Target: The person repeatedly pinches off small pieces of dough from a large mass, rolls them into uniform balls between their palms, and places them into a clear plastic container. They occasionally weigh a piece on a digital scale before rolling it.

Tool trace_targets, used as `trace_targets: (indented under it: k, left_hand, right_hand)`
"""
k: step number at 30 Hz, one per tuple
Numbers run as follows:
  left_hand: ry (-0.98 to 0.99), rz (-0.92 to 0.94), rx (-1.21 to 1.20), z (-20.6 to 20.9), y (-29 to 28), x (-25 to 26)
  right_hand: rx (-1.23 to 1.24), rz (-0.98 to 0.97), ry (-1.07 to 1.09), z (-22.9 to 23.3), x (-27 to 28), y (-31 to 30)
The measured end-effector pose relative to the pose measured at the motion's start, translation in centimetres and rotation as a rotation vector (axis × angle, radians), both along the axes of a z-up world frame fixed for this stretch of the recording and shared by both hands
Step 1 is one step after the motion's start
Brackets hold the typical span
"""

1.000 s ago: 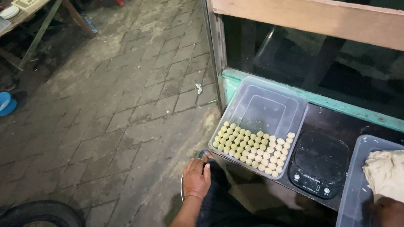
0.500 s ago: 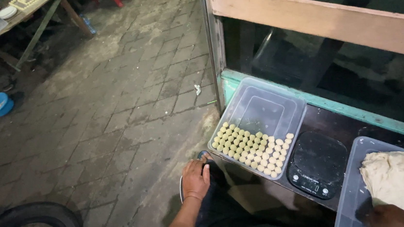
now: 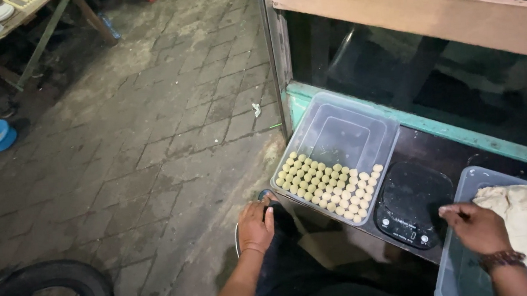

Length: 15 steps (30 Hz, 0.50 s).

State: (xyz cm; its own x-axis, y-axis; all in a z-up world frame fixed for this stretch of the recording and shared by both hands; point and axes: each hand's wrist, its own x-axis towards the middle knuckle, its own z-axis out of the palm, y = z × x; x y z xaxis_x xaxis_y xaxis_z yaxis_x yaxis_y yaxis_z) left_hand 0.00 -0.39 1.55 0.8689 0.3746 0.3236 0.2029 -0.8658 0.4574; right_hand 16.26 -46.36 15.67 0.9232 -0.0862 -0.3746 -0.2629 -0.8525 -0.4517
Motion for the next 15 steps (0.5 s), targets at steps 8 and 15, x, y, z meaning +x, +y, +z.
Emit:
trace_targets:
  k: [8, 15]
  left_hand:
    - [0.046, 0.035, -0.02, -0.5, 0.2, 0.3]
    - [0.019, 0.024, -0.009, -1.0, 0.3, 0.3]
  right_hand:
    - [0.041, -0.024, -0.146, -1.6, 2.3, 2.3]
    - [-0.094, 0.081, -0.163, -6.5, 4.8, 2.1]
